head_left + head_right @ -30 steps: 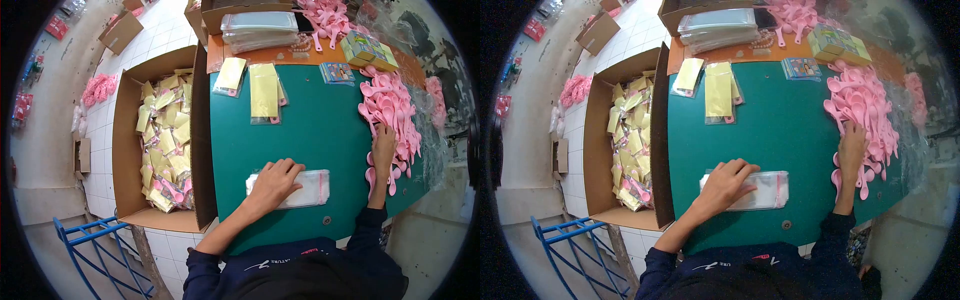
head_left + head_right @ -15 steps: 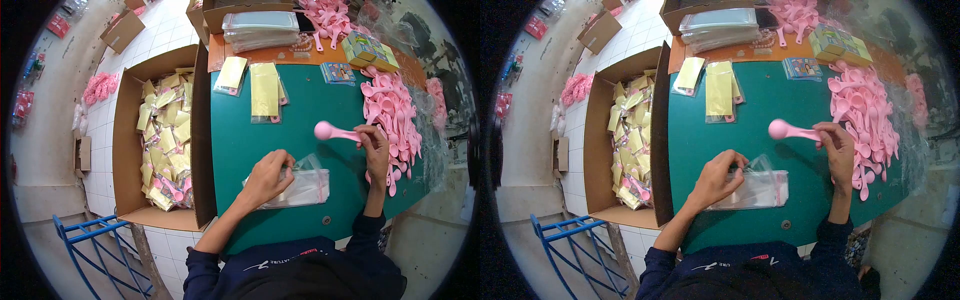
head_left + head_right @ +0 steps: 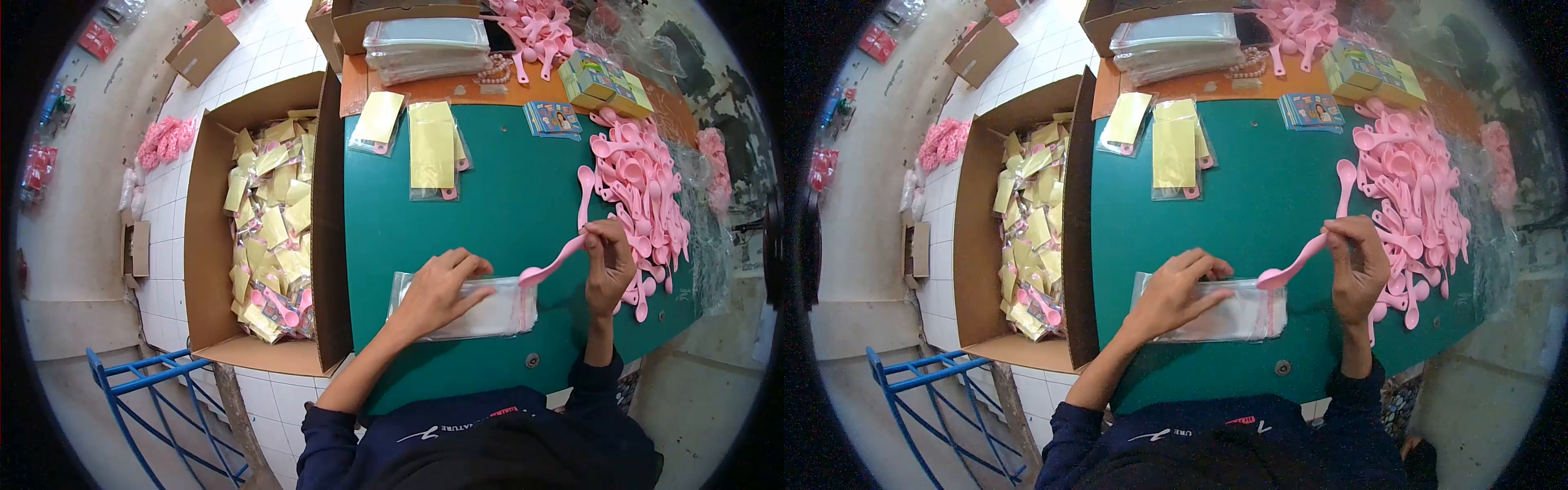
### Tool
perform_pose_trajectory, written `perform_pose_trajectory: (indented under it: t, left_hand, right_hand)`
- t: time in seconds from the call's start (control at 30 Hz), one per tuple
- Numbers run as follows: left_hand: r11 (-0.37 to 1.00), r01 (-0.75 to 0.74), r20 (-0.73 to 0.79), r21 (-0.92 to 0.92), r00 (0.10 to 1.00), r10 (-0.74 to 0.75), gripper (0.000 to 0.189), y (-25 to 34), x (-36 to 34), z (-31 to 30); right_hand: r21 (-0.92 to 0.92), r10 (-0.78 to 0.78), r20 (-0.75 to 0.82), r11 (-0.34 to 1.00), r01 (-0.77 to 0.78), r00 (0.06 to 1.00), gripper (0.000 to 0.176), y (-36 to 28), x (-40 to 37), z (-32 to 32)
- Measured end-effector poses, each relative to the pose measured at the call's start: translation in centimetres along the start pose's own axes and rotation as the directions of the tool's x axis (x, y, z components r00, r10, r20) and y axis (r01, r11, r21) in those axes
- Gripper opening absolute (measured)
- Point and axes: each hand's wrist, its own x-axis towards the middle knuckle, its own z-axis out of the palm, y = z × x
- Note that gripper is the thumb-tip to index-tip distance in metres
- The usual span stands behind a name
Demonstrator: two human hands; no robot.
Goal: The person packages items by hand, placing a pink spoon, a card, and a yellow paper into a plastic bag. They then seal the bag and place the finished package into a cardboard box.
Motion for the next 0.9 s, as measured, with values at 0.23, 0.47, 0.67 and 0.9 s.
perform_pose_trajectory:
  t: [0.23,0.47,0.67,0.9]
  left_hand:
    - [0.975,-0.005,0.036,0.222,0.999,-0.004,0.019,0.0,0.0,0.4]
    - [0.991,-0.026,-0.052,0.131,0.998,0.033,0.013,-0.1,0.1,0.4]
    - [0.973,0.214,-0.051,-0.081,0.974,-0.219,0.008,0.4,0.1,-1.3]
    - [0.668,0.233,-0.025,-0.707,0.935,-0.354,0.011,-0.7,-0.3,-2.8]
  right_hand:
    - [0.062,0.22,-0.083,0.975,-0.215,0.972,0.008,-0.5,-0.8,0.7]
    - [0.038,0.316,0.113,0.946,-0.321,0.942,0.009,-1.2,-0.9,2.1]
    - [-0.34,0.239,0.217,0.927,-0.156,0.947,0.01,-1.4,-0.5,1.9]
    - [-0.364,0.26,0.24,0.917,-0.162,0.935,0.009,-1.2,-0.3,1.5]
